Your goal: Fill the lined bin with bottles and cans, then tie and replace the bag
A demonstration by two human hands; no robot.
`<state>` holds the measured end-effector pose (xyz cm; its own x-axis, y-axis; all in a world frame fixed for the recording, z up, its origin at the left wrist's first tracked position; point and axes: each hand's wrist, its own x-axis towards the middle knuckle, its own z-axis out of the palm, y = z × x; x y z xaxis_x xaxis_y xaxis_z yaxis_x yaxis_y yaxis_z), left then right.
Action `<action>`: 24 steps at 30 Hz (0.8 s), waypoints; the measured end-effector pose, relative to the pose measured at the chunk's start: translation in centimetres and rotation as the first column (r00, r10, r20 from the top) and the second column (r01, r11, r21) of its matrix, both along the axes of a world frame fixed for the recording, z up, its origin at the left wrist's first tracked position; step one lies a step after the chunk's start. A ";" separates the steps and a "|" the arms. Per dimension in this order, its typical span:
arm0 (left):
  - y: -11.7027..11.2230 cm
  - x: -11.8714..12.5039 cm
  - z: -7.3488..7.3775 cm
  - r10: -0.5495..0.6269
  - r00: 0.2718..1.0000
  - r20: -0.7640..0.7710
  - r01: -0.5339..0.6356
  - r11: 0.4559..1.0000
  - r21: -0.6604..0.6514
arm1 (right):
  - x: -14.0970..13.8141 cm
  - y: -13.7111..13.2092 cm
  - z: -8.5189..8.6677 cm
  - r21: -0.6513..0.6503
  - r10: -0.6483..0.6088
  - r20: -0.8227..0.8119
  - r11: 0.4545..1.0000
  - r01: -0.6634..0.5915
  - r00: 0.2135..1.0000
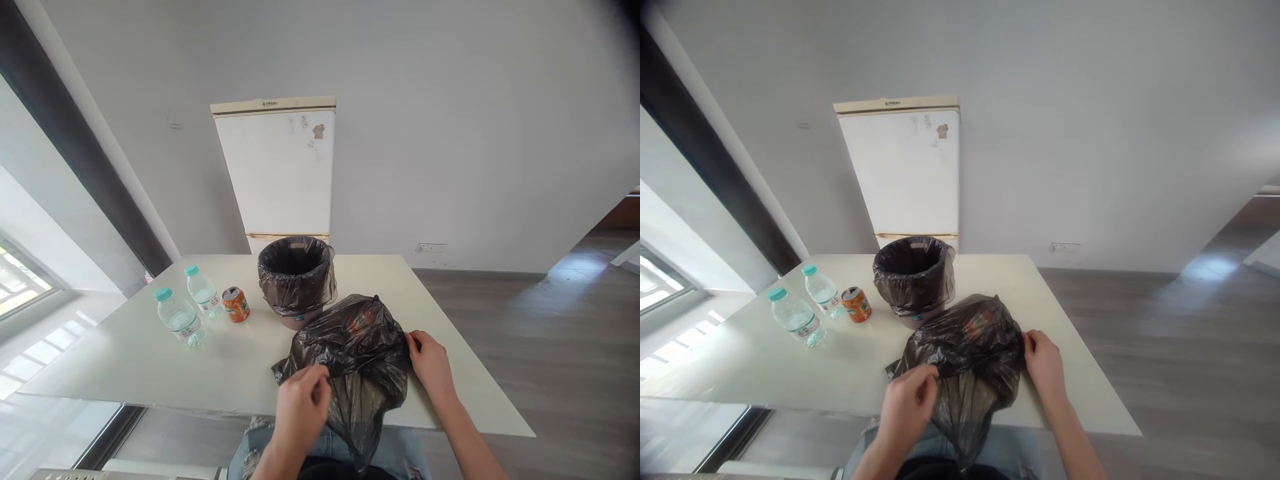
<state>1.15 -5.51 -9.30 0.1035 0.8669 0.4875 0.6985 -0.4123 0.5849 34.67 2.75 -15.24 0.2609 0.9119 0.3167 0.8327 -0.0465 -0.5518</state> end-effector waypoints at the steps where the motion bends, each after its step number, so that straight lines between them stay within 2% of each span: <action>1: -0.4 1.0 -0.2 -0.047 0.998 -0.047 0.044 0.998 -0.055 | 0.0 0.0 0.1 0.001 0.003 -0.003 1.000 -0.003 1.000; 3: -0.6 2.4 -0.4 -0.115 0.987 -0.113 0.104 0.990 -0.095 | 0.0 0.0 0.1 -0.002 0.008 -0.009 1.000 -0.008 1.000; 5: 0.1 3.2 -0.3 -0.134 0.982 -0.129 0.127 0.990 -0.065 | 0.0 0.0 0.1 -0.009 0.012 -0.015 1.000 -0.012 1.000; 9: 1.6 3.8 0.5 -0.022 0.997 -0.068 0.026 0.997 0.067 | 0.0 0.0 0.2 -0.017 0.009 -0.015 1.000 -0.010 1.000; 11: 2.0 4.1 0.7 -0.006 0.999 -0.033 0.009 0.996 0.094 | -0.1 -0.1 0.3 -0.018 0.003 -0.014 1.000 -0.003 1.000; 16: 2.7 4.9 0.8 -0.079 0.990 -0.120 0.070 0.994 -0.080 | -0.4 -0.2 0.9 -0.022 -0.003 -0.035 1.000 0.003 0.999; 19: 4.4 5.1 1.1 -0.069 0.985 -0.157 0.058 0.995 -0.078 | -0.3 -0.2 0.9 -0.010 0.000 -0.030 1.000 0.000 1.000; 24: 7.5 5.0 1.6 -0.147 0.985 -0.095 0.142 0.988 -0.054 | -0.1 0.0 0.4 0.033 0.010 -0.035 0.999 -0.008 0.999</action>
<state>6.17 1.95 -7.74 0.2751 0.8609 0.4280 0.6886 -0.4871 0.5372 34.61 2.71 -14.85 0.2643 0.9035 0.3375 0.8128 -0.0203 -0.5823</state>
